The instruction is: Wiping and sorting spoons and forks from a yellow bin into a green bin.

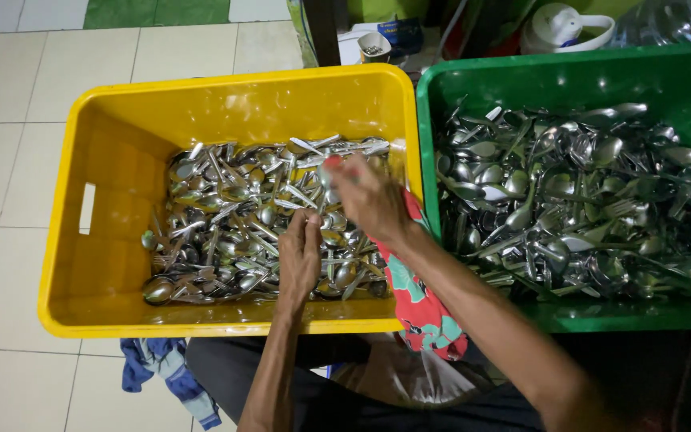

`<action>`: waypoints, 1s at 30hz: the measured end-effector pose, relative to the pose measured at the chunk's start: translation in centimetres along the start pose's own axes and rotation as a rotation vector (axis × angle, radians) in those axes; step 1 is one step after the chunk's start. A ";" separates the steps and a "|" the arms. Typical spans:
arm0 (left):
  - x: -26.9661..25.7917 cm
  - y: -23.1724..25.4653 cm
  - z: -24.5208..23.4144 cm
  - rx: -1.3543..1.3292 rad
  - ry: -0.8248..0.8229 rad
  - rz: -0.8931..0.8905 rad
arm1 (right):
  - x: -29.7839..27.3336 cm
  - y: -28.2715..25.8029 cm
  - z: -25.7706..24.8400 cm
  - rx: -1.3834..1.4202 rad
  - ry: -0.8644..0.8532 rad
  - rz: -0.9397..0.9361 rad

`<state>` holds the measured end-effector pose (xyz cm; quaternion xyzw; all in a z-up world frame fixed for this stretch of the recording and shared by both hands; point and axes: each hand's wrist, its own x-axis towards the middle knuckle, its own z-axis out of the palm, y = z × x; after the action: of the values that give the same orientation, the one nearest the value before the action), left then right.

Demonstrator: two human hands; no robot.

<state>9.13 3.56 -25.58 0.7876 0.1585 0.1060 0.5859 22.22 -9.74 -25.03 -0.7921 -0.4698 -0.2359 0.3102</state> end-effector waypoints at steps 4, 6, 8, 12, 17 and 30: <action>-0.1 0.4 -0.1 0.259 -0.036 0.134 | 0.3 -1.9 -1.2 0.063 0.060 0.257; 0.3 0.1 0.1 0.326 -0.025 0.177 | 0.5 -2.3 -1.1 0.058 0.057 0.186; 0.4 -1.5 0.1 0.520 0.005 0.324 | -0.6 -0.7 0.8 -0.100 -0.005 0.072; 0.7 -4.0 0.5 0.638 0.001 0.330 | 0.4 0.4 -0.8 0.009 0.013 0.348; -0.1 0.8 0.2 0.522 0.016 0.172 | -0.1 0.6 -0.5 0.369 0.246 0.736; 0.8 -1.4 1.5 0.316 -0.051 0.230 | -0.6 -2.3 -0.2 0.729 0.165 1.102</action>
<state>10.26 2.90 -27.34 0.8852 0.0671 0.1259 0.4429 19.96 -9.37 -24.68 -0.7403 -0.0205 0.0713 0.6682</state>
